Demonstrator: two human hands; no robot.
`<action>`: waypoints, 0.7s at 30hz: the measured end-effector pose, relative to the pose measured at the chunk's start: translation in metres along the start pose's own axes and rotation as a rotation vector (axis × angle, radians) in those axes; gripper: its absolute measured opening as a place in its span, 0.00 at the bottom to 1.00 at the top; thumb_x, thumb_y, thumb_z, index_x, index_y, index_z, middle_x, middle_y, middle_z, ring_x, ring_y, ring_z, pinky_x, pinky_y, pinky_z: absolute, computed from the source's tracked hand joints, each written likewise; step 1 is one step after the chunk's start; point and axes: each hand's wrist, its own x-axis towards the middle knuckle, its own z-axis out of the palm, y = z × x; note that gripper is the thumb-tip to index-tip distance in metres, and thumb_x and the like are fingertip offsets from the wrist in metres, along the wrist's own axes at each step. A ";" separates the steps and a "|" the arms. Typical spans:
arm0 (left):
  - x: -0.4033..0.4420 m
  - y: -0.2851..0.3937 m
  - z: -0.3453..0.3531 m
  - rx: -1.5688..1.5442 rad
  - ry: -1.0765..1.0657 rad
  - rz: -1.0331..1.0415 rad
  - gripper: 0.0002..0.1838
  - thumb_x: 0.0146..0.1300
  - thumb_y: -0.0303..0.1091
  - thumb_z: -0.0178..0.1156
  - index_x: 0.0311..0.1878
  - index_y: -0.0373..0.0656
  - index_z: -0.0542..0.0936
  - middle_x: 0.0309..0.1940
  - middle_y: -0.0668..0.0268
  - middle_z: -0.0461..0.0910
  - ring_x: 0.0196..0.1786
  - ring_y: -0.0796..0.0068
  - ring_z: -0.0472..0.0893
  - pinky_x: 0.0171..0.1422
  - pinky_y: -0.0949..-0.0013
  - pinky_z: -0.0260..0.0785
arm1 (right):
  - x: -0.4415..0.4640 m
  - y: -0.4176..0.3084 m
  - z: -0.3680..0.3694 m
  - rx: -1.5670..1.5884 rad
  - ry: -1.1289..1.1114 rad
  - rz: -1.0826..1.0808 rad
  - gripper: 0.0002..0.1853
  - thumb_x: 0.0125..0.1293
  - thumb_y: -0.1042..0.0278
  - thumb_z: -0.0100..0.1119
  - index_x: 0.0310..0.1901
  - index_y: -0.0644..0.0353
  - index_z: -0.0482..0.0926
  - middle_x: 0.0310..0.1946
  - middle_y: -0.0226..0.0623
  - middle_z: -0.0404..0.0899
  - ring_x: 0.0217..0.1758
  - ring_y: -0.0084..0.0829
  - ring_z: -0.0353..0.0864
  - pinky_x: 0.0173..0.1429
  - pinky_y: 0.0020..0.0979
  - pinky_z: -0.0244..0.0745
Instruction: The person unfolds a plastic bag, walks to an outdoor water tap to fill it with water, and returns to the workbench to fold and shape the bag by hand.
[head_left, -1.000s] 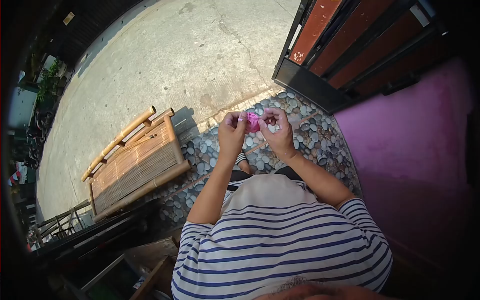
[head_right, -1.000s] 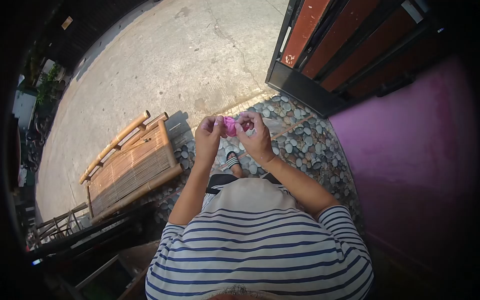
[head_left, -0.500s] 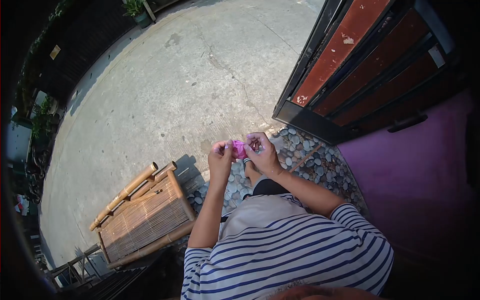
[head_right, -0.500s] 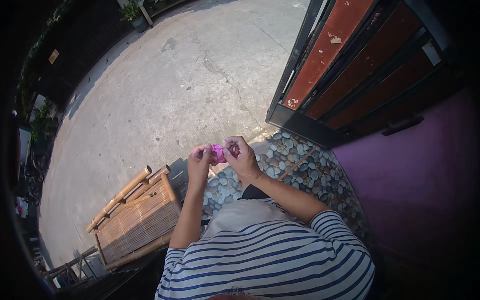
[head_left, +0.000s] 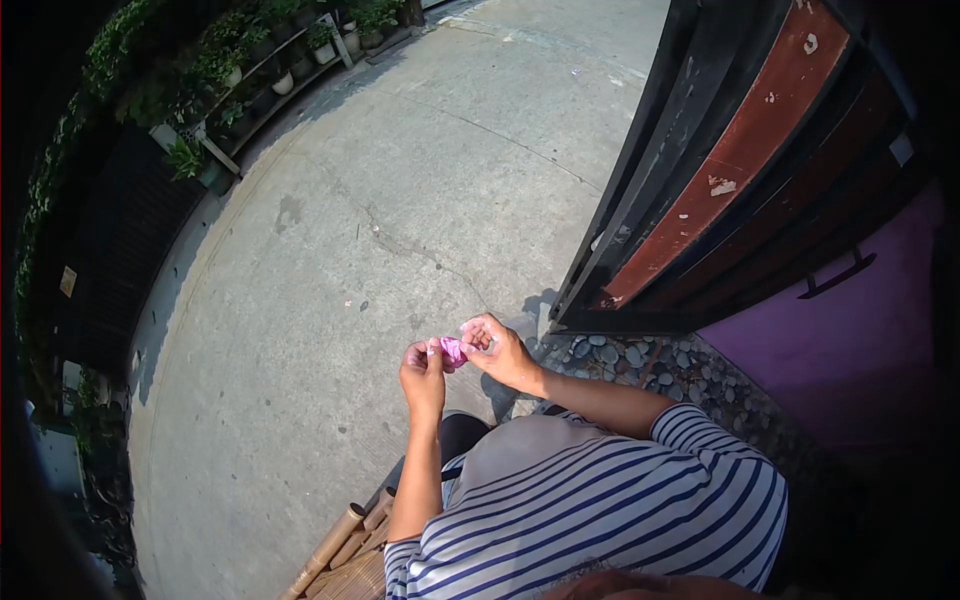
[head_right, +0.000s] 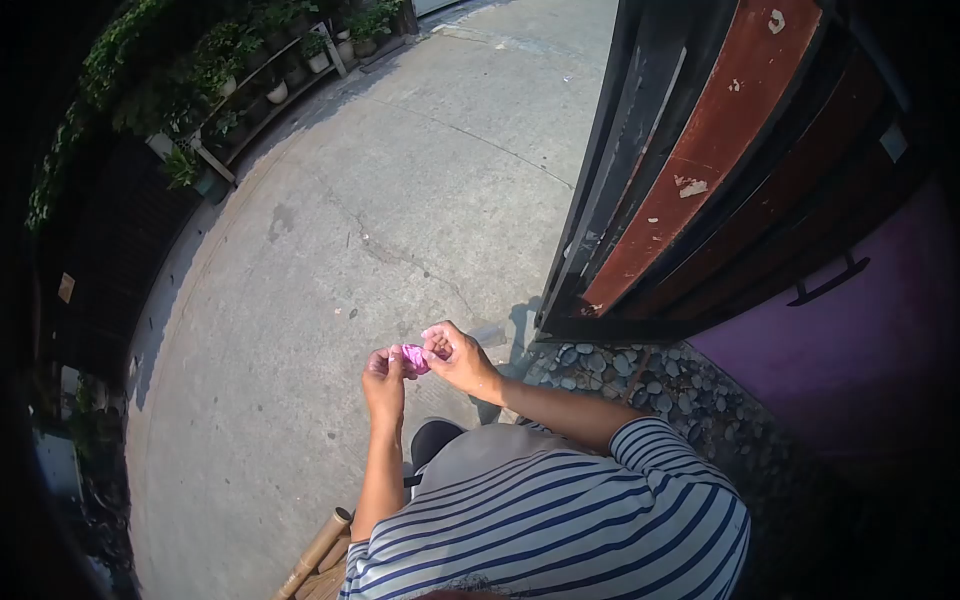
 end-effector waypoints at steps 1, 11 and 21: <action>0.027 -0.004 0.005 0.019 -0.020 0.020 0.11 0.73 0.34 0.57 0.38 0.34 0.77 0.26 0.65 0.81 0.26 0.81 0.78 0.31 0.75 0.72 | 0.020 0.009 -0.001 -0.001 0.022 -0.006 0.19 0.62 0.81 0.63 0.53 0.62 0.71 0.37 0.34 0.78 0.39 0.21 0.78 0.44 0.25 0.77; 0.311 -0.022 0.072 0.026 -0.485 0.073 0.09 0.73 0.32 0.57 0.38 0.35 0.77 0.27 0.65 0.82 0.28 0.82 0.80 0.34 0.76 0.74 | 0.223 0.133 -0.036 -0.156 0.399 0.091 0.17 0.62 0.75 0.66 0.51 0.60 0.74 0.35 0.26 0.79 0.36 0.17 0.76 0.39 0.22 0.72; 0.524 -0.001 0.179 0.262 -0.762 0.237 0.11 0.73 0.34 0.56 0.36 0.37 0.76 0.26 0.65 0.80 0.28 0.81 0.78 0.35 0.75 0.71 | 0.357 0.175 -0.109 -0.182 0.845 0.236 0.16 0.66 0.73 0.61 0.53 0.65 0.71 0.38 0.36 0.79 0.39 0.23 0.81 0.45 0.26 0.77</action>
